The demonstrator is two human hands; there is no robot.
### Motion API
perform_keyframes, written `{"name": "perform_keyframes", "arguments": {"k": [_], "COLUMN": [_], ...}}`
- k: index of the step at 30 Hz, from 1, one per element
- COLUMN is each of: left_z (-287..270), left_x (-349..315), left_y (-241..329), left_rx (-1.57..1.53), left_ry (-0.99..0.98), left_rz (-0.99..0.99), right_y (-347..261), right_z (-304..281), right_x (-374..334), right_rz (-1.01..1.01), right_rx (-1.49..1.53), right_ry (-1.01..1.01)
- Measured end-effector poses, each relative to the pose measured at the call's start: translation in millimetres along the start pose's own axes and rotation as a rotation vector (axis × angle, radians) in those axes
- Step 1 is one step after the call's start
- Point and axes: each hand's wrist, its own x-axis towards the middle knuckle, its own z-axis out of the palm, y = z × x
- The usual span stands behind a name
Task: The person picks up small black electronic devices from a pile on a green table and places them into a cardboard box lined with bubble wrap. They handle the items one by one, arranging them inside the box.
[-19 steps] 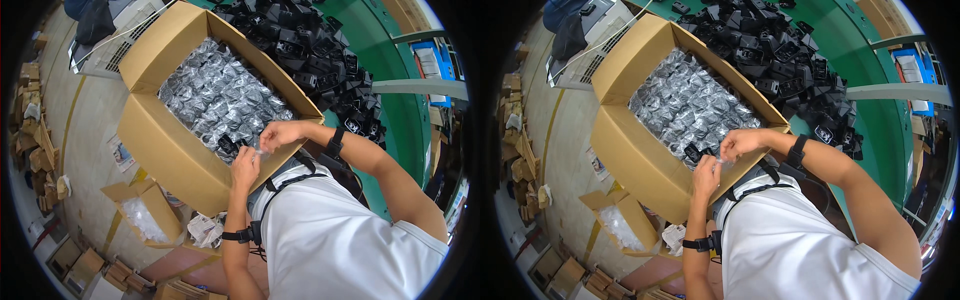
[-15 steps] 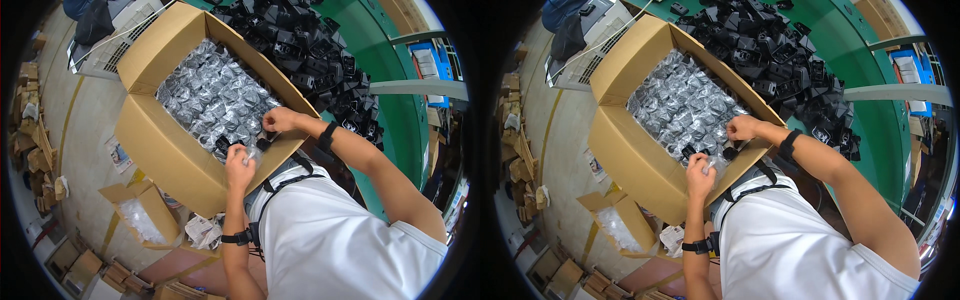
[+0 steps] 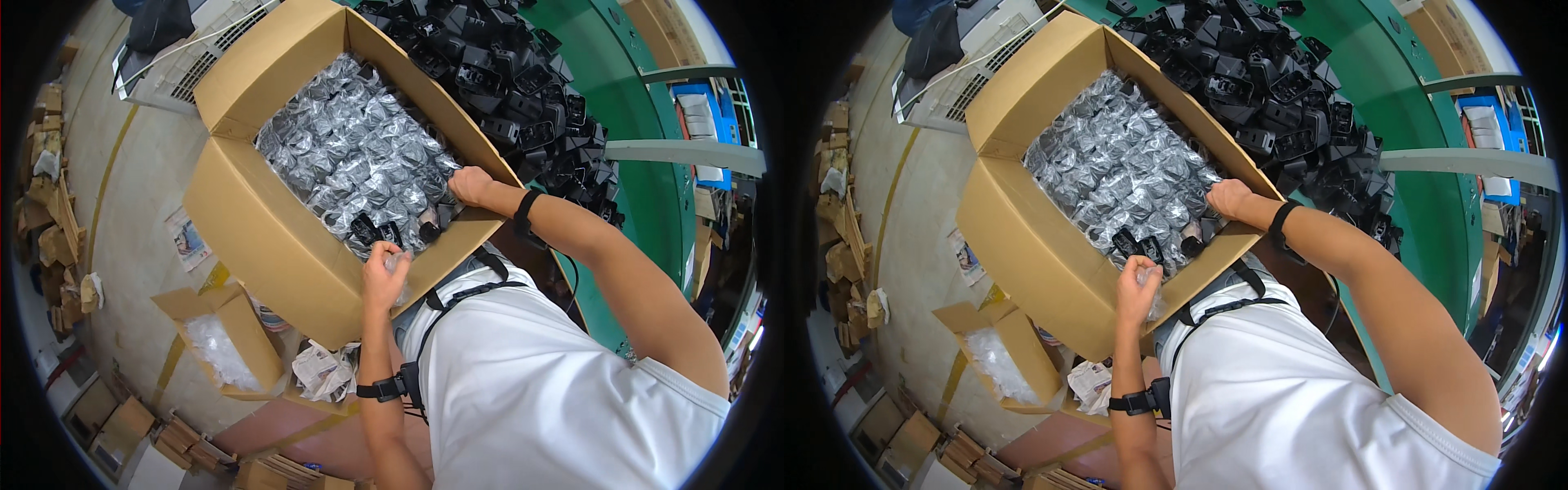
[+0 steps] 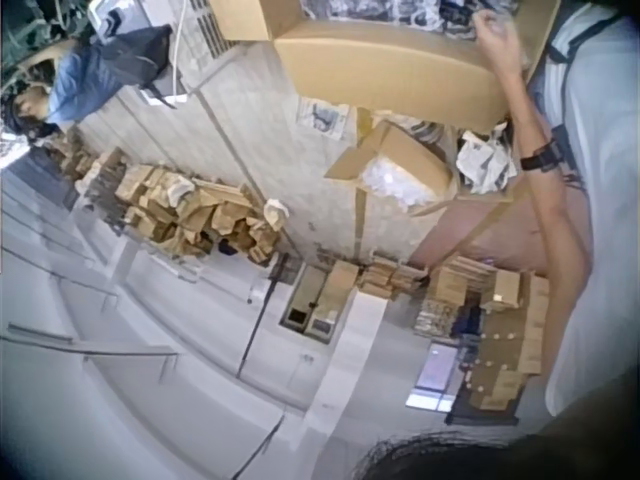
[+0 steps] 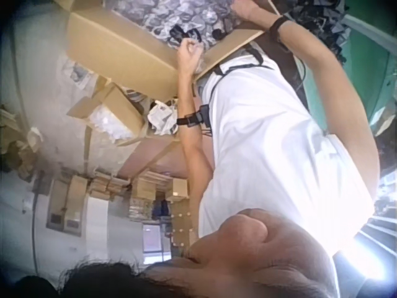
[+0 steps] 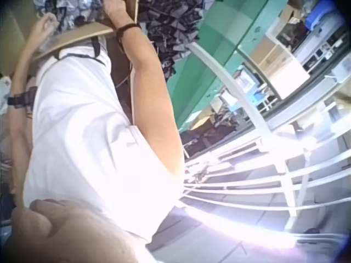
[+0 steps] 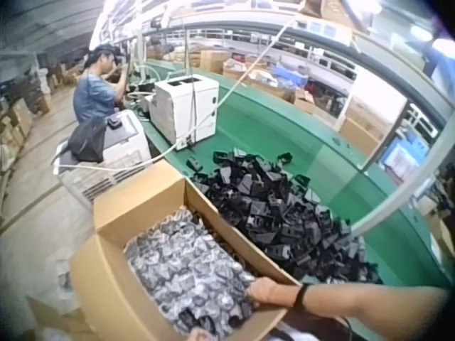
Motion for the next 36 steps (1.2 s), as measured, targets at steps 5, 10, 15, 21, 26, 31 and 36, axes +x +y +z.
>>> {"name": "perform_keyframes", "arguments": {"k": [5, 10, 15, 21, 26, 31, 36], "left_z": [-0.5, 7.3, 0.5, -44.3, -53.6, -24.6, -17.9], "left_x": [4.6, 7.7, 10.5, 6.4, -7.5, -56.6, -80.6], "left_y": [19.4, 37.8, 28.8, 4.7, 32.8, 32.7, 3.2], "left_rx": [0.117, 0.327, 0.411, -0.381, -0.812, -0.922, -0.912], "left_ry": [-0.036, -0.073, 0.091, 0.259, -0.009, -0.349, -0.363], "left_rz": [-0.069, 0.204, 0.317, 0.13, -0.193, -0.485, -0.402], "right_y": [-3.0, -42.6, -64.9, -61.5, -102.6, -118.6, -110.2], "right_z": [-46.6, -85.8, -90.4, -34.9, -28.6, -12.5, 35.0], "right_x": [-32.8, -63.9, -59.8, -2.1, 10.3, 14.8, 23.3], "right_rz": [0.056, -0.021, -0.17, -0.177, -0.025, -0.01, -0.065], "right_rx": [1.132, 1.6, 1.627, 1.154, 0.227, 0.191, 0.11], "right_ry": [-0.258, -0.366, -0.443, -0.152, -0.406, -0.424, -0.203]}}
